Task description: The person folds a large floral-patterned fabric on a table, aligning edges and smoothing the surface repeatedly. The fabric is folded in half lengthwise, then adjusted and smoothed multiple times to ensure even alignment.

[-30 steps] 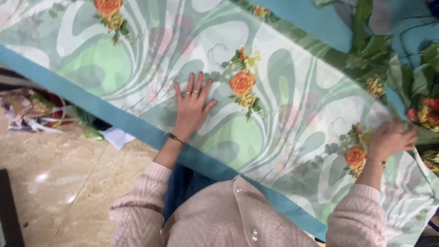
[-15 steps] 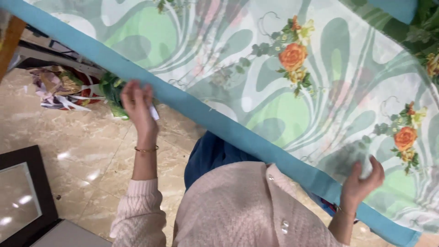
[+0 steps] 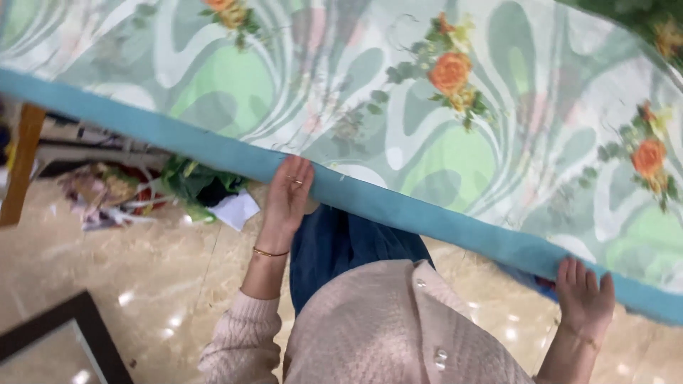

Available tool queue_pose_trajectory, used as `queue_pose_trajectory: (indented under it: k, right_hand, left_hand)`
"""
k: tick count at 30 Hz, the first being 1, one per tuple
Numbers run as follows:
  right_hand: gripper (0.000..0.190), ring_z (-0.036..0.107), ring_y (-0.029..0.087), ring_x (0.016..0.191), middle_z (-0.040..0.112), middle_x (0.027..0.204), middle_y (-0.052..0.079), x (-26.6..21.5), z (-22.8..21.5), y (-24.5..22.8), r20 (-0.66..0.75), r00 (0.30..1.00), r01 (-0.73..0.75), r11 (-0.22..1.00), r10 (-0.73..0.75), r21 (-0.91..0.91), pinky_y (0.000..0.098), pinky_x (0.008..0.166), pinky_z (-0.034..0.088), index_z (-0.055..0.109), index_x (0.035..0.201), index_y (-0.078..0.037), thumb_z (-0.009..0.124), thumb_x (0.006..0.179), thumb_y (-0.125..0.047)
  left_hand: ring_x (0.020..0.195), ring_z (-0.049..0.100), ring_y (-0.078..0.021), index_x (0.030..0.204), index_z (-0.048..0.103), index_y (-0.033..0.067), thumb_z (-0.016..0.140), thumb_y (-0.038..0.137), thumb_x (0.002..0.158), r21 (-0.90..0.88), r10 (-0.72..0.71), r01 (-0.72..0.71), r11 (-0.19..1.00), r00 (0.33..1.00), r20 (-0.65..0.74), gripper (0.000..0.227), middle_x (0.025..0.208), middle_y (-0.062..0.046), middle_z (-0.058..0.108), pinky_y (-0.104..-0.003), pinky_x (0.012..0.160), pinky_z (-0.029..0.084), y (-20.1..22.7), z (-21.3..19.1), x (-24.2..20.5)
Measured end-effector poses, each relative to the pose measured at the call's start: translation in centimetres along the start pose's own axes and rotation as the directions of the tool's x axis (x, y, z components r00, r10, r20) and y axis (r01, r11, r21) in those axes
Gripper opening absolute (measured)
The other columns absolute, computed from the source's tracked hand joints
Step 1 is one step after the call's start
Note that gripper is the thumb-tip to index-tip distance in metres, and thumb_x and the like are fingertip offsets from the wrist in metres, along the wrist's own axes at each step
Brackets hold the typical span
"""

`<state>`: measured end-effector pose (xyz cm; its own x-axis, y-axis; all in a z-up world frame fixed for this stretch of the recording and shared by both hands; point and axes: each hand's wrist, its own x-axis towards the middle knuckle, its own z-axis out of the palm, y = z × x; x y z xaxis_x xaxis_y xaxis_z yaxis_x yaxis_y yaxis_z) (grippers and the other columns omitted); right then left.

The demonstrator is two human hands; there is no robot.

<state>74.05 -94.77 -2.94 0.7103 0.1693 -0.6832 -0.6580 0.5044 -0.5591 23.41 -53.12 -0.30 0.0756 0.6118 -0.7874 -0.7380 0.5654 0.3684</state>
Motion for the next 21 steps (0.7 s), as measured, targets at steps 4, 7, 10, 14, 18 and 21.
queue_pose_trajectory:
  k: [4,7,10,14,18,21]
  right_hand:
    - [0.031,0.042,0.023,0.100,0.038,0.114,0.008,1.4,-0.3,-1.2,0.164,0.983,-0.070,0.996,0.078,-0.055,0.0397,0.091,0.050,0.038,0.115,-0.009,0.060,0.113,-0.031]
    - [0.043,0.028,0.010,0.065,0.019,0.072,-0.003,2.4,0.2,-2.8,0.123,0.991,-0.024,0.969,0.055,-0.246,0.0231,0.085,0.048,0.037,0.086,-0.019,0.058,0.116,-0.042]
    - [0.049,0.025,0.008,0.061,0.015,0.068,-0.004,4.6,-0.3,-5.2,-0.032,0.999,-0.001,0.934,-0.011,-0.358,0.0216,0.075,0.040,0.034,0.082,-0.019,0.059,0.115,-0.046]
    - [0.055,0.036,0.007,0.061,0.026,0.065,-0.006,9.1,-0.7,-8.6,-0.276,0.959,-0.039,0.930,-0.068,-0.364,0.0216,0.062,0.047,0.042,0.072,-0.017,0.078,0.110,-0.033]
    - [0.026,0.057,0.004,0.067,0.047,0.066,-0.007,10.7,-1.4,-11.5,-0.334,0.929,-0.028,0.872,-0.158,-0.489,0.0209,0.078,0.065,0.060,0.092,-0.019,0.079,0.101,-0.034]
    - [0.026,0.041,0.007,0.056,0.042,0.060,-0.005,11.1,-1.1,-13.0,-0.359,0.901,0.069,0.898,-0.243,-0.434,0.0214,0.056,0.047,0.061,0.084,-0.012,0.081,0.102,-0.014]
  left_hand:
    - [0.120,0.062,-0.0275,0.121,0.064,0.0068,0.075,0.020,0.087,0.084,0.036,-0.036,0.996,0.999,0.004,0.038,0.124,-0.014,0.062,-0.045,0.114,0.052,1.7,0.1,2.1]
    - [0.136,0.059,-0.0276,0.134,0.061,0.0094,0.074,0.031,0.084,0.246,0.033,-0.026,0.969,0.999,-0.024,0.056,0.145,-0.016,0.060,-0.042,0.114,0.052,3.6,0.2,2.6]
    - [0.134,0.063,-0.0225,0.133,0.062,0.0164,0.071,0.041,0.087,0.350,0.019,-0.029,0.936,0.999,0.032,0.053,0.143,-0.011,0.064,-0.037,0.112,0.054,5.1,0.4,2.9]
    - [0.122,0.071,-0.0220,0.117,0.067,0.0136,0.074,0.033,0.091,0.337,0.056,-0.044,0.941,0.998,-0.025,0.033,0.122,-0.008,0.072,-0.039,0.109,0.060,6.2,0.2,4.5]
    - [0.121,0.070,-0.0177,0.125,0.065,0.0115,0.066,0.032,0.098,0.428,0.074,-0.040,0.903,0.995,-0.065,0.034,0.127,-0.006,0.072,-0.034,0.111,0.059,6.6,0.1,4.6]
    - [0.091,0.073,-0.0096,0.100,0.067,0.0159,0.071,0.028,0.101,0.403,0.114,-0.057,0.913,0.987,-0.117,0.013,0.071,0.007,0.056,-0.038,0.111,0.063,6.6,0.6,4.3]
